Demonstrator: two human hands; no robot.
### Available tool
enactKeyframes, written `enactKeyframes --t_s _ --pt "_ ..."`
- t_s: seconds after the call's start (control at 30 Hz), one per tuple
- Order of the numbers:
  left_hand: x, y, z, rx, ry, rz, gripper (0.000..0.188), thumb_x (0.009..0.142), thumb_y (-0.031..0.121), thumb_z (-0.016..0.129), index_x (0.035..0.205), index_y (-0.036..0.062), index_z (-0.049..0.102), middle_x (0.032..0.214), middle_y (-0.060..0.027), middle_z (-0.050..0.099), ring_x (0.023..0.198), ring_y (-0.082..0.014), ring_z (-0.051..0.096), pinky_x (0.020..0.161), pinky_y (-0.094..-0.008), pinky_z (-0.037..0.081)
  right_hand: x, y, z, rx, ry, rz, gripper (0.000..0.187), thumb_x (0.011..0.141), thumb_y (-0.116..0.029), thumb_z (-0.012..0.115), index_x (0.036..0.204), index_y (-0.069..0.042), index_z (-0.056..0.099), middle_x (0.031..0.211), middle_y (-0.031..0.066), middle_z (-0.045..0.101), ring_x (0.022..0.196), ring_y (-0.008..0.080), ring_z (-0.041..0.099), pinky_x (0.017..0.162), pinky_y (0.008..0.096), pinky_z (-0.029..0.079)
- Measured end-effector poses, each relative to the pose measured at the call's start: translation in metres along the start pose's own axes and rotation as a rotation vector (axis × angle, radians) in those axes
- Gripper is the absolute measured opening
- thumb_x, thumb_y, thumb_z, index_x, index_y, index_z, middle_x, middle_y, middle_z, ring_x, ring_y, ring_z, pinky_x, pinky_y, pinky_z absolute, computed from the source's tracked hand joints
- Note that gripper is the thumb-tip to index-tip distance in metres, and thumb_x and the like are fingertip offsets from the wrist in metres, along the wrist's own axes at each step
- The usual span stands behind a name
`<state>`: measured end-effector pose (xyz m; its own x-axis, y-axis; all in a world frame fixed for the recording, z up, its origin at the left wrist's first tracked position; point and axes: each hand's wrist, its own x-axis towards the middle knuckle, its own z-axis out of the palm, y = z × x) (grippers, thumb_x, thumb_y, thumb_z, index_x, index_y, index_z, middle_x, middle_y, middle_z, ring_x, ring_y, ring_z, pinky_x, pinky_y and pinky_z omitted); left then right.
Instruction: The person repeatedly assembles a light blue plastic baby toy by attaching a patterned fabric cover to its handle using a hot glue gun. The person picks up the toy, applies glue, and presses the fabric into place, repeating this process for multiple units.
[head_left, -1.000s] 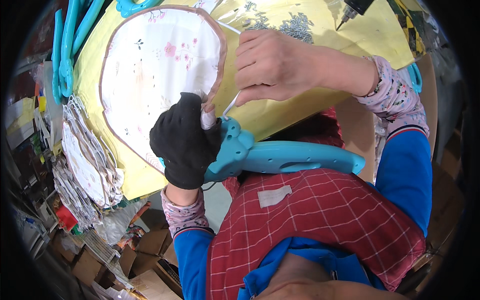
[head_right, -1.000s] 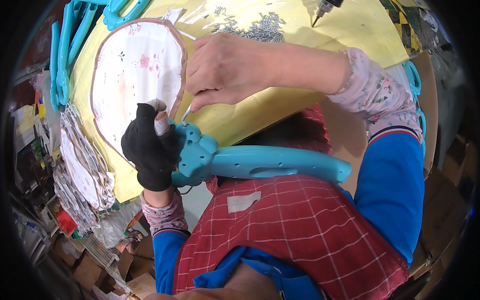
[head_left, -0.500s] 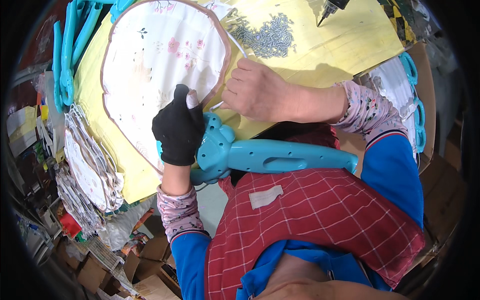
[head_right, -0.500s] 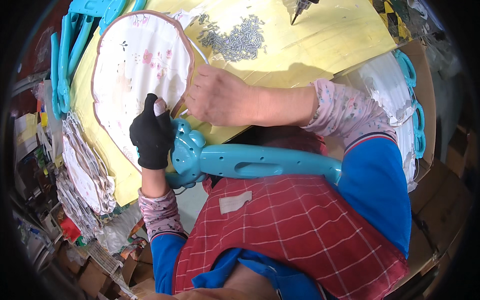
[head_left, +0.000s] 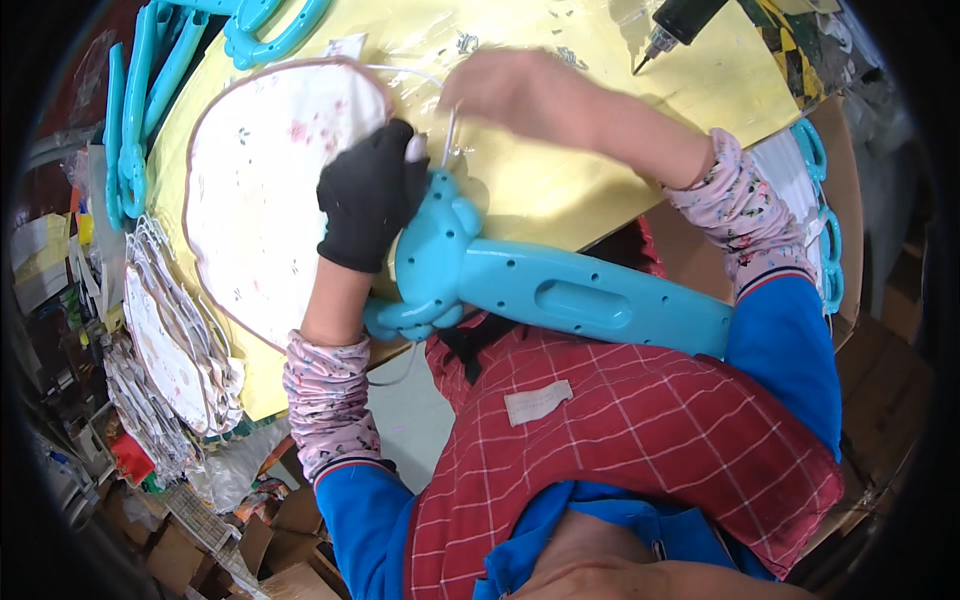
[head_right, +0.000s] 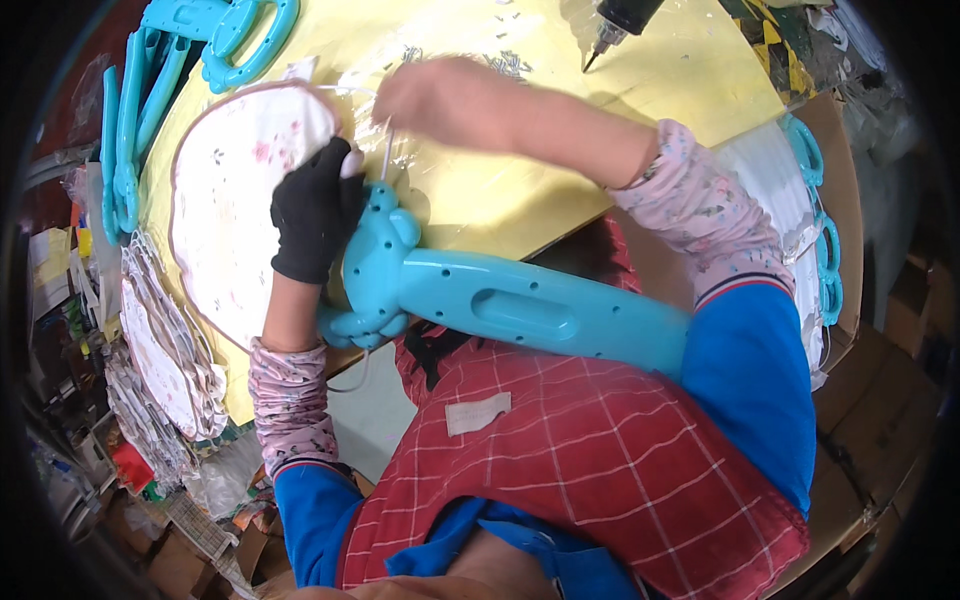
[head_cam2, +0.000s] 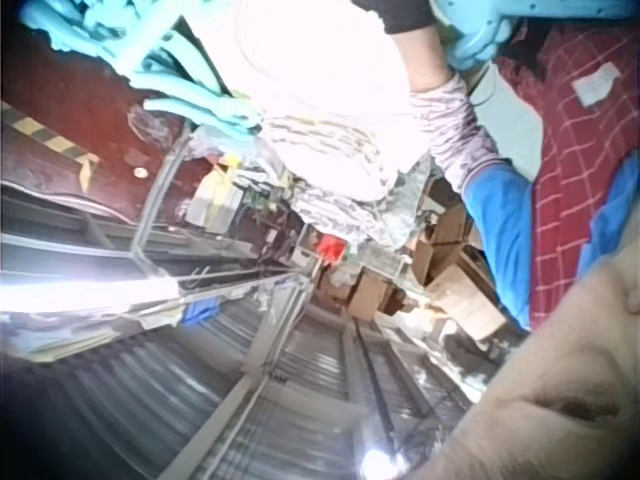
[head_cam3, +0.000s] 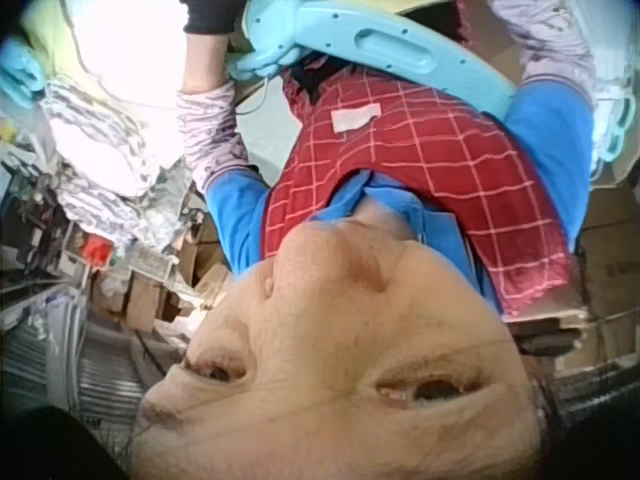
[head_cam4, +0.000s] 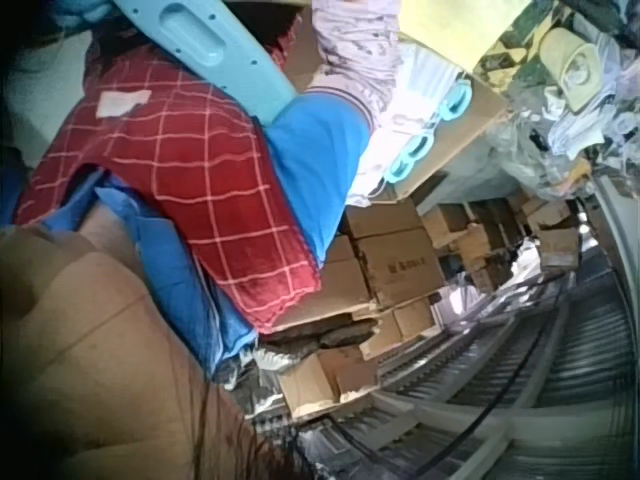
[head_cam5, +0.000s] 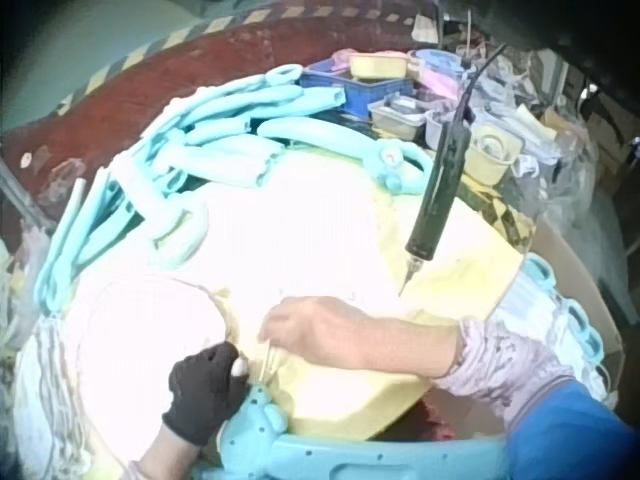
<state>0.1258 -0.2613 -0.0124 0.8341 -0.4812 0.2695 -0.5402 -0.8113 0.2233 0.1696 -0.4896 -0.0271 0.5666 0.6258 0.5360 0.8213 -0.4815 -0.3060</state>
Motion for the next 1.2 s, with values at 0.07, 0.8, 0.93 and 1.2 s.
enactKeyframes --t_s 0.07,0.8,0.93,1.2 --pt "0.027 -0.003 -0.002 0.042 0.04 0.101 0.012 0.087 0.017 0.063 0.095 0.0084 0.061 0.095 -0.0131 0.064 0.086 -0.0334 0.064 0.066 -0.0416 0.051 0.003 0.036 -0.019 0.122 -0.028 0.341 0.009 0.084 -0.012 0.066 0.088 -0.005 0.071 0.087 0.0122 0.071 0.083 0.0285 0.069 0.077 0.0396 0.055" --pt "-0.041 0.006 -0.054 -0.839 0.493 -0.317 0.018 0.088 -0.008 0.063 0.106 -0.0053 0.064 0.1 -0.0102 0.067 0.092 -0.0175 0.066 0.083 -0.029 0.055 0.0 -0.013 -0.01 0.798 -0.256 0.557 0.018 0.091 -0.011 0.066 0.105 0.0 0.069 0.088 0.0066 0.07 0.078 0.0128 0.066 0.072 0.0284 0.054" --pt "-0.13 0.038 -0.05 -0.691 0.624 -0.484 0.026 0.081 -0.016 0.067 0.102 -0.0025 0.06 0.093 -0.0092 0.065 0.091 -0.0182 0.063 0.085 -0.0288 0.05 0.002 -0.028 0.002 0.609 -0.217 0.434 0.015 0.089 -0.015 0.07 0.098 -0.004 0.071 0.09 0.005 0.072 0.079 0.0112 0.067 0.071 0.0265 0.054" --pt "-0.205 0.088 -0.008 -0.532 0.576 -0.741 0.024 0.081 -0.007 0.073 0.1 0.0036 0.062 0.095 -0.0096 0.071 0.09 -0.0189 0.068 0.08 -0.03 0.054 -0.009 -0.026 0.011 0.376 -0.184 0.217 0.014 0.088 -0.015 0.07 0.095 -0.003 0.07 0.088 0.0073 0.071 0.078 0.0185 0.069 0.067 0.0281 0.057"
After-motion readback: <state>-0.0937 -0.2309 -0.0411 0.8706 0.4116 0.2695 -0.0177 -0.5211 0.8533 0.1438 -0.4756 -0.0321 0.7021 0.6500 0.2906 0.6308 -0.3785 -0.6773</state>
